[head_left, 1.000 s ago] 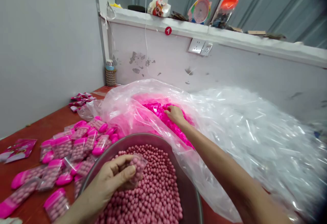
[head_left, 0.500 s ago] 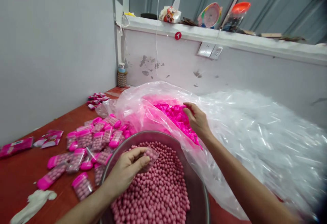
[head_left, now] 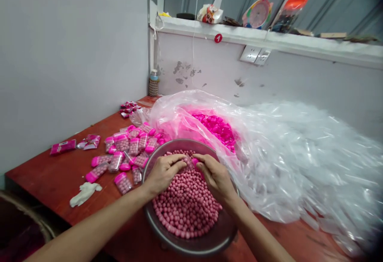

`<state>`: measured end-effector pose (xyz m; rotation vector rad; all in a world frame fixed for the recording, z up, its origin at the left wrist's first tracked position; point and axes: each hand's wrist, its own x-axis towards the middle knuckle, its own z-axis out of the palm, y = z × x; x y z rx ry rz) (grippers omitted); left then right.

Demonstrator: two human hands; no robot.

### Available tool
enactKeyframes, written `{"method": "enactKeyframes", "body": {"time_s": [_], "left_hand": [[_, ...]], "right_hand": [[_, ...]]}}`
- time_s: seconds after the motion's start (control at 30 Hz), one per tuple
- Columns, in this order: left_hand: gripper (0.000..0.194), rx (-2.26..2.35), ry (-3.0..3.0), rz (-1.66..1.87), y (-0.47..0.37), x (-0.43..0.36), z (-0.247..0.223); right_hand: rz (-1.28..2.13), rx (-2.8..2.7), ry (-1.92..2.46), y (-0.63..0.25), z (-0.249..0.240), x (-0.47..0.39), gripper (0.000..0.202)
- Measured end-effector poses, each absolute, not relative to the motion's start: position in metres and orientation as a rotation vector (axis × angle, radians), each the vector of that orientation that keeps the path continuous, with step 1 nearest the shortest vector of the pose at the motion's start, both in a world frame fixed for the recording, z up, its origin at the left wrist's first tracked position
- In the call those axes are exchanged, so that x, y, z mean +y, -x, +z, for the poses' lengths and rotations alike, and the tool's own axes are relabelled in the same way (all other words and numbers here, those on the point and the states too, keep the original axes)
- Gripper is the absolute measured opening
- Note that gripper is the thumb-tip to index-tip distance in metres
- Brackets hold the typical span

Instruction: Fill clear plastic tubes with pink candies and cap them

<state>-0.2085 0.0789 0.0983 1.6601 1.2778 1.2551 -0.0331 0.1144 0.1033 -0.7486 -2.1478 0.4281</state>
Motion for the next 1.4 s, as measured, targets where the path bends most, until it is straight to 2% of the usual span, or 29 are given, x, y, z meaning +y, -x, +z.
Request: {"method": "enactKeyframes", "body": {"time_s": [0.17,0.43,0.73,1.0,1.17,1.3,1.4], "left_hand": [[0.022,1.175,-1.696,1.271,0.207,0.080,0.101],[0.021,1.255,-1.691,1.312,0.211,0.079,0.097],[0.019,1.274,-2.036,1.274,0.210,0.078,0.088],[0.021,1.300,-2.191,1.104,0.209,0.073,0.090],[0.021,1.267,-2.298,1.053,0.206,0.070,0.089],[0.019,1.269,-1.960,1.158,0.206,0.073,0.090],[0.017,1.124,-1.545,1.281,0.208,0.079,0.092]], "right_hand": [[0.388,-1.961,0.883,0.033,0.111,0.109,0.023],[0.378,-2.156,0.838,0.047,0.100,0.111,0.021],[0.293,-2.314,0.679,0.036,0.095,0.109,0.024],[0.302,-2.350,0.632,0.033,0.098,0.103,0.027],[0.193,-2.339,0.673,0.031,0.090,0.093,0.032],[0.267,-2.264,0.741,0.041,0.088,0.098,0.030],[0.635,-2.051,0.843,0.044,0.093,0.102,0.032]]}}
